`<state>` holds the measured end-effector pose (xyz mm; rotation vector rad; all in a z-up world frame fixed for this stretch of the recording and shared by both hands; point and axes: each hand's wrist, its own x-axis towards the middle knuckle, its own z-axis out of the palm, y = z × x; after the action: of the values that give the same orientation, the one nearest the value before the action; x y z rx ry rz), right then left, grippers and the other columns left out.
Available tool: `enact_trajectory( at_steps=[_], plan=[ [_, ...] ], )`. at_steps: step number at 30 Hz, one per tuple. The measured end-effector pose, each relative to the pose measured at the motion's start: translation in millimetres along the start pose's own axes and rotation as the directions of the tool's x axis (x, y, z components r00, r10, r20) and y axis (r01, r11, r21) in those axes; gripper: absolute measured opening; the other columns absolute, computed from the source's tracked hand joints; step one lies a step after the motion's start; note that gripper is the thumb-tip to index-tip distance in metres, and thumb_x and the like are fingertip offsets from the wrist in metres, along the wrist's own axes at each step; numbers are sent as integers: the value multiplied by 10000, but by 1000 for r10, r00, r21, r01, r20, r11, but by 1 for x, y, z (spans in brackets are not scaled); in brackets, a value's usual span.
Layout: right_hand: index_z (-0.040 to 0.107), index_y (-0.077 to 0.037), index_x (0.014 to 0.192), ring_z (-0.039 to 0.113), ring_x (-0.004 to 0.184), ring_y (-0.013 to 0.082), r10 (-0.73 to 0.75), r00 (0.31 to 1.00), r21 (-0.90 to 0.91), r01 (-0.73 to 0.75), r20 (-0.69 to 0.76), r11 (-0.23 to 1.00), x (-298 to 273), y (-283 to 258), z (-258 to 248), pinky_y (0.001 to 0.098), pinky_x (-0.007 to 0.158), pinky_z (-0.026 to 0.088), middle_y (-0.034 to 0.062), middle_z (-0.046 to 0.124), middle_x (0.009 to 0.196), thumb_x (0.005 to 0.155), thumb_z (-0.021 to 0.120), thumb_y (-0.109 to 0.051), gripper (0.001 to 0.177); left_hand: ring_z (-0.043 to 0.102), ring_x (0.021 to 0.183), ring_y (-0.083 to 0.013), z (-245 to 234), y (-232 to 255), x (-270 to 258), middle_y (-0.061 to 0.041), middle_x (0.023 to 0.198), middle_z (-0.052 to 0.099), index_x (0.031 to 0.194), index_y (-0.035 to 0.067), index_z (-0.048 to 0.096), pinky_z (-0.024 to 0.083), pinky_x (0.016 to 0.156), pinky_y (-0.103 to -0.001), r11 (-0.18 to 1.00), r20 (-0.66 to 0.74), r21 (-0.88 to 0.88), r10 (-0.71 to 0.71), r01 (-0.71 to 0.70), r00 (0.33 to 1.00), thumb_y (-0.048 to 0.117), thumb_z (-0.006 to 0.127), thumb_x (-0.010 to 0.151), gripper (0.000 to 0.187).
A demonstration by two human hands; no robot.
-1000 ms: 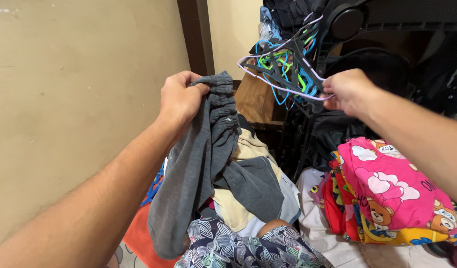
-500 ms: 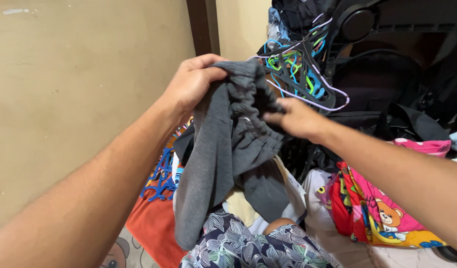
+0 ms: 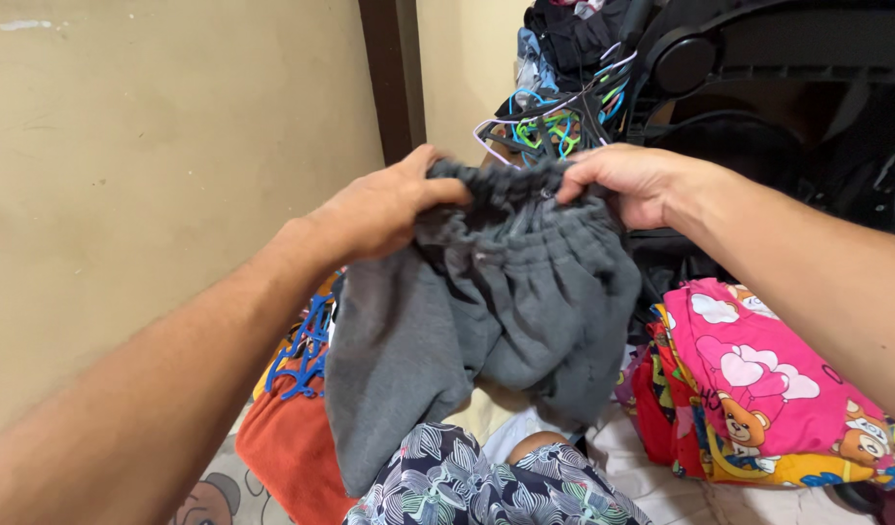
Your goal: The person removes children's shorts from hangers, folds each pair by hand, and stacks them on a growing pile. They handle multiple pairs with different patterns and colors, including red, zigzag, and cartoon prints.
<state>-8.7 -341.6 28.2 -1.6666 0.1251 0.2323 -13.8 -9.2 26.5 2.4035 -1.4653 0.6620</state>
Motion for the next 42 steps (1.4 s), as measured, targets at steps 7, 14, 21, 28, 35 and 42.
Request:
enact_trajectory(
  at_steps=[7, 14, 21, 28, 35, 42],
  plan=[
    [667, -73, 926, 652, 921, 193, -426, 899, -160, 438, 103, 885, -8, -6, -30, 353, 766, 517, 59, 720, 1059, 675, 542, 153, 360, 688, 962, -326, -17, -15, 4, -186, 981, 722, 1034, 37, 655, 530, 858, -420, 842, -16, -236, -502, 484, 865, 171, 747, 798, 287],
    [763, -45, 1005, 706, 927, 294, -371, 863, -889, 425, 341, 170, 4, 11, -37, 359, 841, 535, 170, 770, 924, 843, 543, 39, 286, 724, 796, -262, -7, -14, 13, -153, 856, 740, 985, 39, 689, 562, 746, -412, 881, -162, -286, -433, 378, 887, 502, 846, 714, 558],
    [717, -44, 1053, 681, 1017, 309, -525, 705, -827, 562, 476, 5, -26, 14, -46, 392, 878, 532, 142, 701, 1023, 773, 562, -12, 322, 673, 755, -306, -6, -12, 12, -176, 775, 705, 860, 45, 710, 522, 705, -452, 862, -211, -87, -506, 499, 837, 498, 948, 714, 532],
    [743, -28, 1007, 679, 833, 222, -549, 821, -912, 332, 154, 242, -55, 9, -17, 360, 767, 525, 109, 712, 883, 802, 843, -379, 419, 605, 658, -131, 10, -12, 23, 5, 701, 663, 769, 58, 613, 525, 613, -338, 649, -46, -643, -564, 408, 825, 230, 961, 672, 400],
    [659, -58, 877, 581, 744, 94, -649, 760, -710, 441, -30, 549, -46, 0, -17, 296, 655, 494, 9, 659, 783, 801, 853, -200, 253, 622, 844, -120, -1, -9, 35, 9, 897, 661, 1035, 120, 638, 525, 754, -291, 723, 11, -622, -376, 301, 927, 120, 923, 636, 490],
    [553, -82, 1023, 650, 825, 98, -667, 744, -392, 601, -45, 697, -44, -13, -8, 272, 711, 554, 10, 671, 910, 796, 788, 12, 339, 618, 981, -181, 0, 8, 47, -26, 1012, 662, 1100, 91, 591, 506, 866, -328, 813, 26, -571, -121, 114, 992, 69, 894, 678, 520]
  ],
)
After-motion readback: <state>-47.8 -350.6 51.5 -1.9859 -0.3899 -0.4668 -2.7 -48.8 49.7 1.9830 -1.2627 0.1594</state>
